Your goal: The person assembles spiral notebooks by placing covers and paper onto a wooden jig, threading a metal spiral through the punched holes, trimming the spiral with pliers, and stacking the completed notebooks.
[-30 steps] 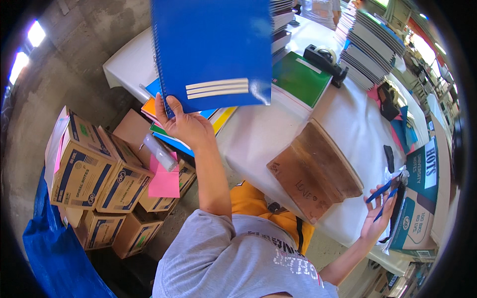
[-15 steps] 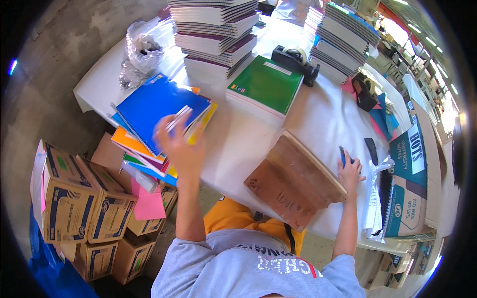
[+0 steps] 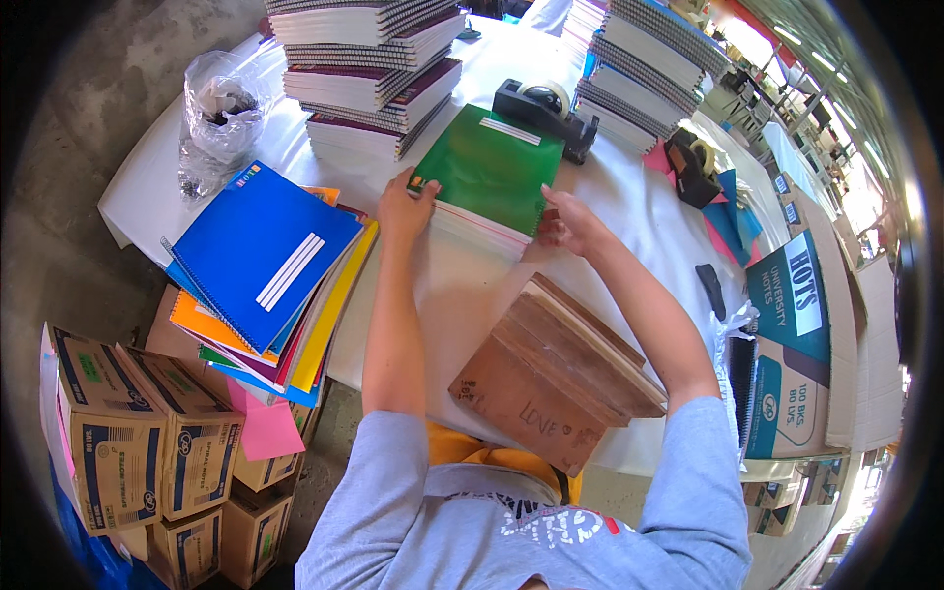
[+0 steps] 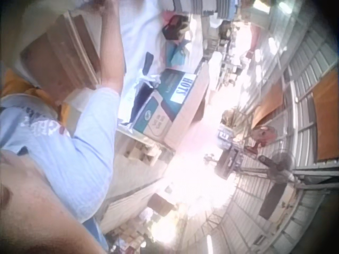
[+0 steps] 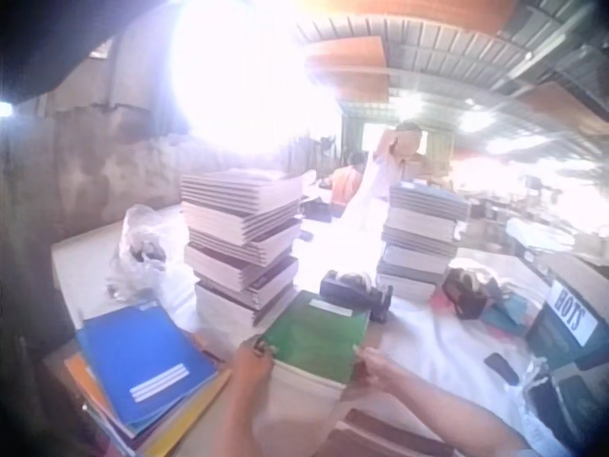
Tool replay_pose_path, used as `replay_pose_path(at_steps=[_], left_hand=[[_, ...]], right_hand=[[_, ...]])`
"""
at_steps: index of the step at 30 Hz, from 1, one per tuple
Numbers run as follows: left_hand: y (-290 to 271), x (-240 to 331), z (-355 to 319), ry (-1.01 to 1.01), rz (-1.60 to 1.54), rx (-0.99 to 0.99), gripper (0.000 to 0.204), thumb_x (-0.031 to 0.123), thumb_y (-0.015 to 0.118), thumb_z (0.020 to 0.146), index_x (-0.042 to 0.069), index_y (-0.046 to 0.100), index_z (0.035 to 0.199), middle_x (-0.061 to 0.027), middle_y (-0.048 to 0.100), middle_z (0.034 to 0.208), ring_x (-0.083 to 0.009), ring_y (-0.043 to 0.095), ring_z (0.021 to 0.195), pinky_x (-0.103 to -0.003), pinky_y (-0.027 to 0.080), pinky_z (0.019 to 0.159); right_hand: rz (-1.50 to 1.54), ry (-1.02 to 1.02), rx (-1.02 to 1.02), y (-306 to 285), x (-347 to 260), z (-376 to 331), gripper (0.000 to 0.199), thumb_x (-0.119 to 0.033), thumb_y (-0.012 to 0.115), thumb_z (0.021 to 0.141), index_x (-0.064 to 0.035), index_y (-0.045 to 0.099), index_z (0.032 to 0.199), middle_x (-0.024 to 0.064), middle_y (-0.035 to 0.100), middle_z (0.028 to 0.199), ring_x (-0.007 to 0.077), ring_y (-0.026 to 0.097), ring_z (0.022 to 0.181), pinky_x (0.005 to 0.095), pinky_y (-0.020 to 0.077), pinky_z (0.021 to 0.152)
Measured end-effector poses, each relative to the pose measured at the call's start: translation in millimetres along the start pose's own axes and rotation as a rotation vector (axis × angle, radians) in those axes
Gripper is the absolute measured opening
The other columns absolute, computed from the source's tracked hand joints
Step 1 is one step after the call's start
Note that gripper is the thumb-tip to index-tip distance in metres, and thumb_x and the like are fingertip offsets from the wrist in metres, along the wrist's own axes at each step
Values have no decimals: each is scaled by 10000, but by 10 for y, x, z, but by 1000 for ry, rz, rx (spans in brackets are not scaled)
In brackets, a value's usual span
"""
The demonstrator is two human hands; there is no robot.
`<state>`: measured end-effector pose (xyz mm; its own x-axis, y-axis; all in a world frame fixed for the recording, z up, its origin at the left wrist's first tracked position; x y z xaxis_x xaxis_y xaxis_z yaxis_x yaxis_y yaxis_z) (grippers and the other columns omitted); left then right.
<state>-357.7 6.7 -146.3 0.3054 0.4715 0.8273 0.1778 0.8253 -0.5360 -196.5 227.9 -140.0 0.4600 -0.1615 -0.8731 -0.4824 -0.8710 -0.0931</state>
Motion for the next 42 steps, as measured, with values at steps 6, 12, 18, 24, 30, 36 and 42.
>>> replay_pose_path(at_steps=[6, 12, 18, 24, 30, 36, 42], left_hand=[[-50, 83, -118, 290, 124, -21, 447, 366, 634, 799, 58, 613, 1123, -220, 453, 1304, -301, 564, 1064, -373, 449, 872], [31, -88, -130, 344, 5, -28, 437, 372, 563, 840, 74, 588, 1159, -205, 449, 1310, -311, 570, 1044, -402, 455, 861], [16, 56, 53, 160, 119, 131, 425, 315, 593, 816, 120, 535, 1190, -219, 508, 1210, -380, 558, 1006, -462, 445, 856], [-114, 182, 158, -48, 351, 76, 432, 373, 662, 736, 140, 605, 1095, -166, 618, 1010, -333, 597, 940, -474, 450, 793], [-80, 321, -103, -16, 454, 150, 376, 341, 652, 749, 162, 623, 1078, -127, 650, 908, -310, 624, 866, -484, 439, 762], [-211, 438, -30, 204, 415, 349, 290, 258, 607, 790, 117, 628, 1042, -114, 655, 818, -259, 639, 742, -405, 471, 657], [-129, 291, 28, -275, -759, -334, 315, 180, 566, 832, -9, 546, 1083, -80, 649, 855, -155, 633, 674, -221, 465, 486]], right_hand=[[238, -65, 157, -96, 173, 245, 221, -255, 479, 925, -72, 544, 1031, 64, 594, 850, 214, 592, 688, 428, 483, 609], [107, -77, 138, -163, 22, -51, 150, -143, 506, 897, -55, 569, 1001, 48, 613, 883, 171, 595, 713, 351, 494, 616], [202, -190, 142, -235, 10, -104, 205, -64, 526, 853, -19, 509, 1052, 76, 590, 941, 169, 580, 814, 320, 489, 686], [-15, -388, 317, -81, -153, 24, 294, -63, 513, 812, 26, 432, 1080, 157, 569, 980, 257, 581, 849, 397, 474, 746], [-450, -542, 563, 188, -426, -254, 336, -79, 516, 795, 7, 383, 1091, 273, 560, 997, 396, 556, 950, 446, 429, 801], [-426, -541, 551, 50, -490, -254, 303, -74, 512, 799, -9, 398, 1073, 257, 568, 981, 371, 577, 924, 442, 440, 791], [356, -395, 150, -629, -280, -304, 252, -25, 506, 842, -37, 448, 1087, 154, 576, 983, 256, 594, 860, 393, 501, 729]])
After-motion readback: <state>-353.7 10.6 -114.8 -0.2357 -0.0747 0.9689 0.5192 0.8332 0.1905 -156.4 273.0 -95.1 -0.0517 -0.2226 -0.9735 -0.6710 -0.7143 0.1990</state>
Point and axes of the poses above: each hand's wrist, its own z-axis towards the middle knuckle, its own y-axis out of the palm, x = y × z, the point moved 5 cm from there along z, towards the middle knuckle
